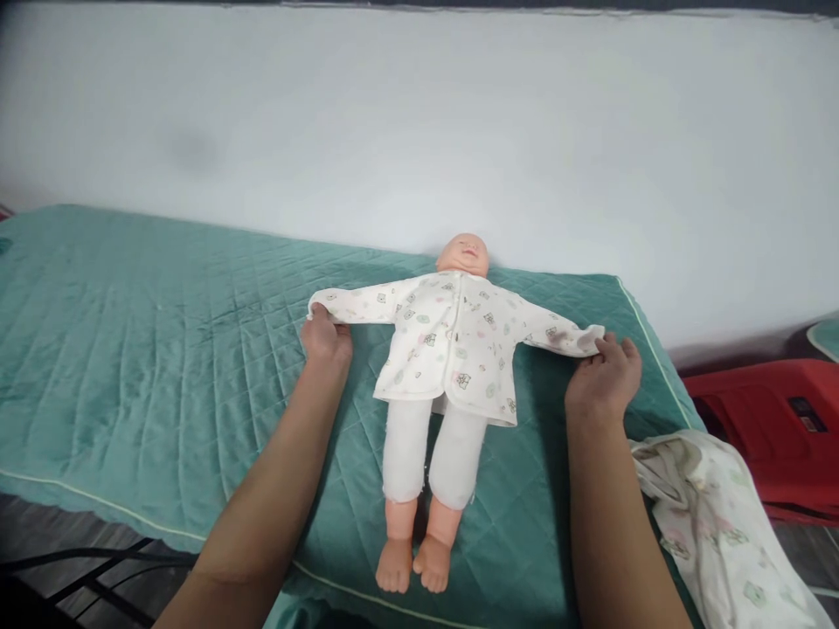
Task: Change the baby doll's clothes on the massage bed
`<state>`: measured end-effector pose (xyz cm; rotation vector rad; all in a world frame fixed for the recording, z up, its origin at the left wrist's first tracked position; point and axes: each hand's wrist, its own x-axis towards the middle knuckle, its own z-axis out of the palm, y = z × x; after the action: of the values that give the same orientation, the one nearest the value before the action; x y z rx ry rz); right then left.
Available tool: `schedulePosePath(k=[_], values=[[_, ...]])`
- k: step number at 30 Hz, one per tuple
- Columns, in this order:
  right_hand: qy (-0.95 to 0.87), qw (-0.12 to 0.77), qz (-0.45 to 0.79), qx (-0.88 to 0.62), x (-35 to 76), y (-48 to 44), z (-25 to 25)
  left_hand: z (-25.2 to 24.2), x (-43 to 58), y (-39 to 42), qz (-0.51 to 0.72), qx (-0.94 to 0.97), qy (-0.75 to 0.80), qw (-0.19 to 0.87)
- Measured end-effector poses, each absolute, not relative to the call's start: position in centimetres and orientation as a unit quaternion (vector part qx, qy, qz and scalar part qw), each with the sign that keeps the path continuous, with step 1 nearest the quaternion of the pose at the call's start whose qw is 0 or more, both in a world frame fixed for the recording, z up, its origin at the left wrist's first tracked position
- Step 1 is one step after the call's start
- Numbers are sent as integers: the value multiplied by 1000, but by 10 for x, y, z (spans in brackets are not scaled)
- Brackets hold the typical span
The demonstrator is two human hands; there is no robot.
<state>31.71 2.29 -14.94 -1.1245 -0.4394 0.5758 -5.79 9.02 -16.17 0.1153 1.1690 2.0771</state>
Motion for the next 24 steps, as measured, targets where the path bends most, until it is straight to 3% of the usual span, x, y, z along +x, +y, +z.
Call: schedulePosePath(k=[4, 6, 11, 15, 20, 24], values=[[-225, 833, 181, -471, 295, 14, -135, -157, -61, 88, 786, 90, 510, 338], [-333, 801, 171, -468, 275, 4, -124, -152, -61, 84, 785, 118, 529, 300], [-628, 541, 287, -480, 229, -28, -106, -131, -41, 56, 770, 360, 500, 165], [-791, 370, 223, -433, 215, -42, -109, -113, -7, 18, 618, 619, 407, 263], [-817, 338, 134, -447, 210, -44, -112, -102, 13, -12, 429, 806, 288, 288], [-788, 370, 186, -456, 213, -44, -104, -98, 9, -16, 339, 852, 304, 258]])
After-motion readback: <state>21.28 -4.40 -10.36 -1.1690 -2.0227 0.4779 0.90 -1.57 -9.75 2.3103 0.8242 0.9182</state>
